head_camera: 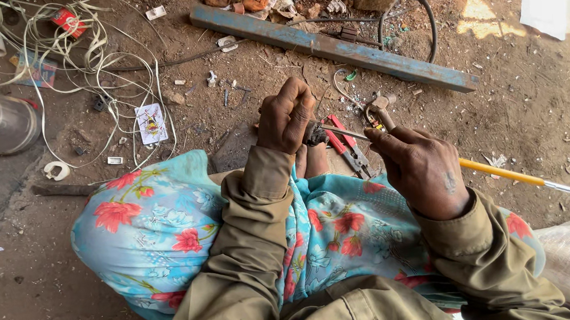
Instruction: The person sits on the ground and uses a screwdriver and pliers to disassemble and manipulate a small electrical component. They remove parts, adjust internal elements, and reassemble the device while handling wires and small metal pieces.
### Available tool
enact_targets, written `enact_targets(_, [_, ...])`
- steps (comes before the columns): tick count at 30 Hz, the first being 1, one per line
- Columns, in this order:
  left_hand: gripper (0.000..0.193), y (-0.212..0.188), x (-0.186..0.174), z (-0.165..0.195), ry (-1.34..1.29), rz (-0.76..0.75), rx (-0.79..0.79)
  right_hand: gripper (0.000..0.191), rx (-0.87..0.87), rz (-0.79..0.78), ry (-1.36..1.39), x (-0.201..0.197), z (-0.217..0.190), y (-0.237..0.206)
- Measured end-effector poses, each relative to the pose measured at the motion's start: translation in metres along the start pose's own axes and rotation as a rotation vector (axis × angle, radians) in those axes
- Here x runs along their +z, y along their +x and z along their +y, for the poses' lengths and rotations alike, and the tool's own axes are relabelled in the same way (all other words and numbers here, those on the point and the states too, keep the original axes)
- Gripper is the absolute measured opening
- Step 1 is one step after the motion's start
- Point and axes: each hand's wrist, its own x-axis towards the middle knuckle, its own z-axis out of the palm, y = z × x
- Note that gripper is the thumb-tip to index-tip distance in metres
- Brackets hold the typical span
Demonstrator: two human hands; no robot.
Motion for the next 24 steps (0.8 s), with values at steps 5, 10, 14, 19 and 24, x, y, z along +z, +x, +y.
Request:
enact_targets(5, [0.028, 0.002, 0.004, 0.006, 0.138, -0.036, 0.033, 0.026, -0.043, 0.065, 0.004, -0.001, -0.004, -0.002])
enact_targets(10, [0.032, 0.004, 0.004, 0.015, 0.178, -0.076, 0.053, 0.025, -0.021, -0.066, -0.009, -0.009, 0.01, -0.003])
enact_targets(14, [0.03, 0.004, 0.006, 0.021, 0.17, -0.152, 0.052, 0.027, -0.089, -0.095, 0.048, -0.013, 0.024, -0.004])
enact_targets(19, [0.026, 0.001, 0.008, 0.023, 0.158, -0.193, 0.069, 0.025, -0.056, -0.101, -0.004, -0.01, 0.02, -0.005])
enact_targets(24, [0.022, -0.001, 0.011, 0.015, 0.203, -0.122, 0.083, 0.033, -0.035, 0.007, -0.104, 0.004, 0.003, -0.011])
